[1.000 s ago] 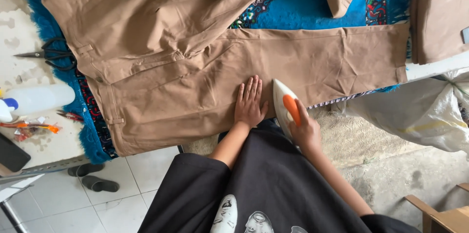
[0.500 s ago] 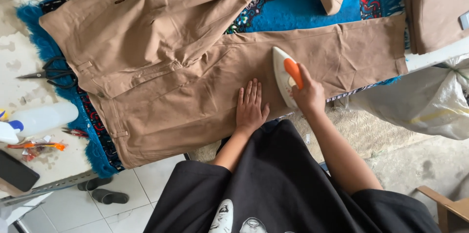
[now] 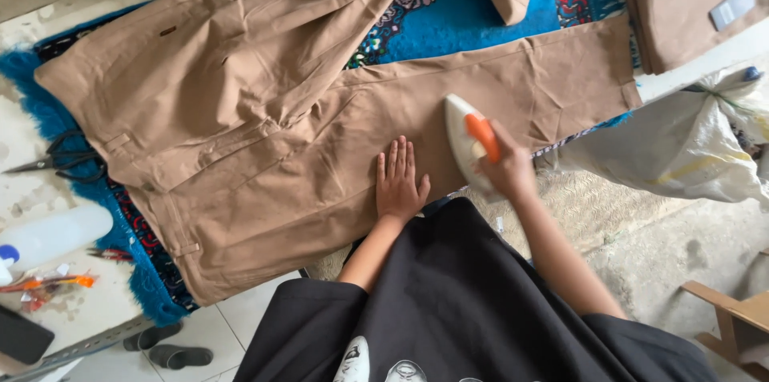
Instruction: The person sprays a pair of beige trousers with water from a spray bottle, then uses an electric iron to press the fabric on an ironing board. The person repeatedly irons the same leg section of the trousers while holding the fabric with the other hand.
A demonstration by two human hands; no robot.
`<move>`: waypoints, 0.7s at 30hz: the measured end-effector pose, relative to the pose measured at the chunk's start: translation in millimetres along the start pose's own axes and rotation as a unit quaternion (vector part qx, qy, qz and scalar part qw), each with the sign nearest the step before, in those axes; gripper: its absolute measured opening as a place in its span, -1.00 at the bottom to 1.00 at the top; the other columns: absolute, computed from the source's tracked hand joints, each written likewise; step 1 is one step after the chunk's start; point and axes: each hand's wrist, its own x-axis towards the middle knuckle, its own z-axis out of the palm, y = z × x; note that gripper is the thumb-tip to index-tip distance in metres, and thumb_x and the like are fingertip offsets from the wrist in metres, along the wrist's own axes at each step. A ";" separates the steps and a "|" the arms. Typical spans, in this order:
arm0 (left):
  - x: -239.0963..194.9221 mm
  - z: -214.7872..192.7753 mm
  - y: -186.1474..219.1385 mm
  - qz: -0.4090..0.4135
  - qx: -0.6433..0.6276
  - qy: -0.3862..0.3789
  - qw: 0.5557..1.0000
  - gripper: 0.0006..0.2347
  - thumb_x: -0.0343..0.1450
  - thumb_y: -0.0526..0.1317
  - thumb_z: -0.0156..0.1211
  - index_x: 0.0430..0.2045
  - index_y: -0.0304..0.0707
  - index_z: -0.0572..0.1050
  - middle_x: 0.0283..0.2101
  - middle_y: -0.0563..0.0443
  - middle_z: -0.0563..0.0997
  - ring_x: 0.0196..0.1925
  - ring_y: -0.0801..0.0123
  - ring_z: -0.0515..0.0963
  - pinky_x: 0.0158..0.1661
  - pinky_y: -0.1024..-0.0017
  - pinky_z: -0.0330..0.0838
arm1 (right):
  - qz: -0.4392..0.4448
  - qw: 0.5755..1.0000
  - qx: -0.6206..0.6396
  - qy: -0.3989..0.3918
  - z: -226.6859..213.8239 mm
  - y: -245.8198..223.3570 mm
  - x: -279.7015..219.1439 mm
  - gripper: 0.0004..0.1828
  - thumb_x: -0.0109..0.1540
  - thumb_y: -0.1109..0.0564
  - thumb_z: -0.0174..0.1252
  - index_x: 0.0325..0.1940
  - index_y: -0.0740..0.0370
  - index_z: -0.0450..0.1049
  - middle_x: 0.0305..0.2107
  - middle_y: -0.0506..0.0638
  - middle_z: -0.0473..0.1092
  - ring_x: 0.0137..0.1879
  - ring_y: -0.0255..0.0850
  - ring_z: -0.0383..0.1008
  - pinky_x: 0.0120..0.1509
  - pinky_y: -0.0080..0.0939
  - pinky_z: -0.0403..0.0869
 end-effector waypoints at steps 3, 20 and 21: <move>0.9 -1.9 -0.3 0.005 0.004 0.008 1.000 -0.32 0.39 0.04 -0.03 0.42 -0.36 0.12 0.53 -0.22 0.06 0.58 0.12 0.01 0.47 0.02 -0.25 | 0.089 0.989 -0.099 -0.065 21.0 -18.9 -32.5 -0.13 0.05 -0.07 0.28 0.44 -0.58 0.24 -0.32 0.30 0.55 -0.16 0.23 0.62 0.01 0.14 0.57; -1.6 6.5 -0.4 0.012 0.064 0.015 0.998 -0.31 0.40 0.10 -0.12 0.42 -0.37 0.12 0.52 -0.25 0.09 0.57 0.07 0.03 0.47 -0.02 -0.26 | 0.194 0.976 -0.047 0.091 -75.9 171.7 51.3 -0.22 0.06 0.02 0.31 0.39 -0.36 0.41 -0.15 0.22 0.54 0.03 0.15 0.55 0.15 0.08 0.49; 0.3 8.6 1.3 0.011 0.063 0.013 0.998 -0.31 0.41 0.09 -0.13 0.42 -0.37 0.11 0.52 -0.25 0.08 0.57 0.06 0.03 0.47 -0.01 -0.27 | 0.174 0.980 -0.026 0.090 -78.3 175.1 54.1 -0.19 0.04 0.05 0.34 0.41 -0.29 0.41 -0.09 0.23 0.54 0.08 0.16 0.54 0.17 0.08 0.48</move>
